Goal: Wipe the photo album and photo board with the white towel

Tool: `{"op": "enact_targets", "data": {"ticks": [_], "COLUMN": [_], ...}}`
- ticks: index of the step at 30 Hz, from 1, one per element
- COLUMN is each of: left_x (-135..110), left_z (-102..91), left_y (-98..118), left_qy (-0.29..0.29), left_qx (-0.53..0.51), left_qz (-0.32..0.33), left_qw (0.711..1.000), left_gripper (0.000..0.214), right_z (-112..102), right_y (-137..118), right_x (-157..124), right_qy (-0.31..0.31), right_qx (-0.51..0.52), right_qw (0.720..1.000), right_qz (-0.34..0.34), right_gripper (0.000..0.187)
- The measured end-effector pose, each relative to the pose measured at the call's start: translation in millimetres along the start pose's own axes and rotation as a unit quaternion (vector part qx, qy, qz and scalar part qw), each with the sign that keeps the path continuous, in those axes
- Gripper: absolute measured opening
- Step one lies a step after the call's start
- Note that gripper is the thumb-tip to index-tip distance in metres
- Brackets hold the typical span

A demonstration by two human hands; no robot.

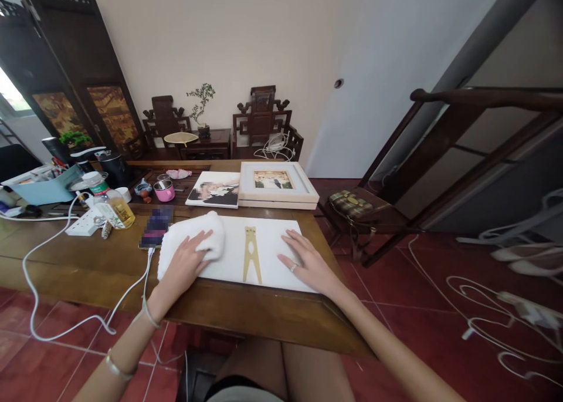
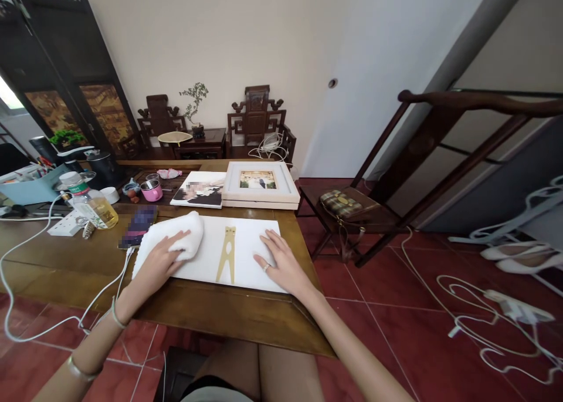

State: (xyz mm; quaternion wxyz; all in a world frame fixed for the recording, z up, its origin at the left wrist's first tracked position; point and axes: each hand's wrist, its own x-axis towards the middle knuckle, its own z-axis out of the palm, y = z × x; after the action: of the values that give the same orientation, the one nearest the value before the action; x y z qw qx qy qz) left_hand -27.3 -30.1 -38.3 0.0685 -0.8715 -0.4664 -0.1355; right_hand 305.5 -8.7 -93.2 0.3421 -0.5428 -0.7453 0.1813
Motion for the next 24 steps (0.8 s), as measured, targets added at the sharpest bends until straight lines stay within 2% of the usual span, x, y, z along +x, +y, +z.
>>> {"op": "enact_targets", "data": {"ticks": [3, 6, 9, 12, 15, 18, 24], "left_x": [26.3, 45.5, 55.8, 63.8, 67.0, 53.9, -4.2], "left_z": [-1.3, 4.4, 12.6, 16.8, 16.4, 11.5, -13.7], "left_y": [-2.0, 2.1, 5.1, 2.0, -1.6, 2.7, 23.4], "left_qy": [-0.014, -0.021, -0.020, -0.024, -0.051, -0.080, -0.087], "left_qx": [0.023, 0.015, -0.021, -0.047, -0.050, -0.047, -0.060], "left_qz": [0.006, 0.043, 0.070, 0.065, 0.058, 0.085, 0.158], "left_qw": [1.000, 0.999, 0.997, 0.996, 0.996, 0.992, 0.982], "left_gripper": [0.022, 0.027, 0.032, 0.032, 0.026, 0.022, 0.023], "right_z": [-2.2, -1.9, 1.1, 5.5, 8.1, 8.6, 10.6], "right_y": [-1.5, -3.5, -5.4, -7.0, -9.1, -11.0, -8.0], "right_x": [-1.0, -0.3, 2.5, 5.4, 6.4, 6.6, 8.0], "right_qy": [-0.003, -0.016, -0.031, -0.035, -0.035, -0.032, -0.021], "right_qx": [-0.008, -0.031, -0.039, -0.039, -0.042, -0.037, -0.026], "right_qw": [1.000, 0.999, 0.999, 0.999, 0.998, 0.999, 0.999], "right_qz": [-0.006, -0.009, -0.008, -0.011, -0.011, -0.003, -0.020], "right_gripper": [0.053, 0.057, 0.058, 0.058, 0.059, 0.058, 0.058]}}
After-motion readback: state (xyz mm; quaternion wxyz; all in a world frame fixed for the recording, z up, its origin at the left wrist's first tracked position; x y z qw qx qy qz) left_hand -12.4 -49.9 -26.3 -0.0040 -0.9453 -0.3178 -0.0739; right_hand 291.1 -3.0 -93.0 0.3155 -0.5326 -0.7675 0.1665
